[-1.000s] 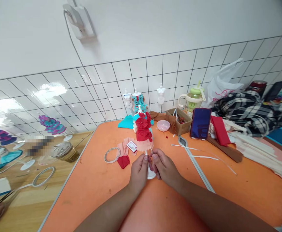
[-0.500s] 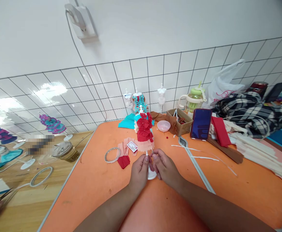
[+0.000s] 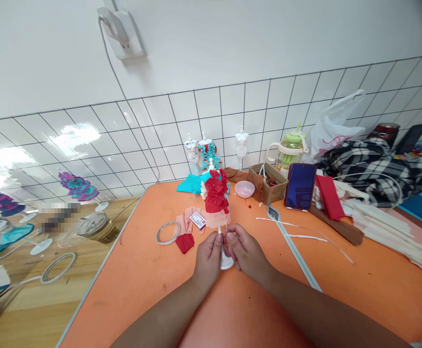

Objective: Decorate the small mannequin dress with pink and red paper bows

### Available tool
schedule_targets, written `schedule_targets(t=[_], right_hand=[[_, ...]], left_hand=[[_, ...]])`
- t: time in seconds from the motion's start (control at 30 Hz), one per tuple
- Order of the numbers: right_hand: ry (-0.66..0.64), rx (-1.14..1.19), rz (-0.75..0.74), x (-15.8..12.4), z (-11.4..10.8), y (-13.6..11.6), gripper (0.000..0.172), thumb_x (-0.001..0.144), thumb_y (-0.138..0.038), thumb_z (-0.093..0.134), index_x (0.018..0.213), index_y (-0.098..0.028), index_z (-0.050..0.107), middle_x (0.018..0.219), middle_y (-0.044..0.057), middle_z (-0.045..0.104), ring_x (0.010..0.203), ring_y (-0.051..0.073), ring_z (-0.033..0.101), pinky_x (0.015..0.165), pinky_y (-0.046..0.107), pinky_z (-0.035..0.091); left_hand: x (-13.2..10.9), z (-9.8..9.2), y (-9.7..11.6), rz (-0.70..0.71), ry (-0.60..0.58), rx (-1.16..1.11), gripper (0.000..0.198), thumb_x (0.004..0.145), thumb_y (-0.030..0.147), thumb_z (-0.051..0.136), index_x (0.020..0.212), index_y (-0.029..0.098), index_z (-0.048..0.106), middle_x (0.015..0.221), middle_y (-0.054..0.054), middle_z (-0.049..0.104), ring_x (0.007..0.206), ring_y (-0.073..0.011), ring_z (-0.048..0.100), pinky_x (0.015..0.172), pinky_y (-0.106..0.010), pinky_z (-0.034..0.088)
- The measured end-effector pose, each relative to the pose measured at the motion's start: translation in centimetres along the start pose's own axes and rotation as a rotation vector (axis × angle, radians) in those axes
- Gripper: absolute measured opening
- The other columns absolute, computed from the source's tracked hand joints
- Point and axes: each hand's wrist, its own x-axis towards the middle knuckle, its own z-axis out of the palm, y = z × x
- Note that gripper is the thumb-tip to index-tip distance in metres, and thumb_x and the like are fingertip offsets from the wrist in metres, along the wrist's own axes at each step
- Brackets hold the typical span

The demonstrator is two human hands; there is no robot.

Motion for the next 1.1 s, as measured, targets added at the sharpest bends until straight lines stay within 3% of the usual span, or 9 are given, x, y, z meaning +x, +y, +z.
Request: schedule_targets(t=[0.3, 1.1], right_hand=[[-0.043, 0.078, 0.031, -0.08, -0.05, -0.09, 0.034, 0.091, -0.051, 0.031, 0.096, -0.02, 0.044, 0.049, -0.01, 0.043, 0.032, 0.006, 0.038, 0.034, 0.017, 0.031], [-0.035, 0.132, 0.071, 0.07, -0.06, -0.07, 0.036, 0.089, -0.053, 0.032, 0.093, -0.019, 0.044, 0.049, -0.01, 0.043, 0.031, 0.005, 0.036, 0.033, 0.017, 0.029]], left_hand=[[-0.01, -0.08, -0.01, 0.015, 0.05, 0.062, 0.042, 0.087, 0.052, 0.04, 0.065, 0.018, 0.051, 0.057, -0.001, 0.059, 0.054, -0.0147, 0.054, 0.052, -0.025, 0.042], [0.01, -0.14, -0.24, 0.009, 0.043, 0.062, 0.041, 0.087, 0.052, 0.041, 0.065, 0.019, 0.053, 0.059, -0.002, 0.061, 0.054, -0.015, 0.055, 0.052, -0.025, 0.041]])
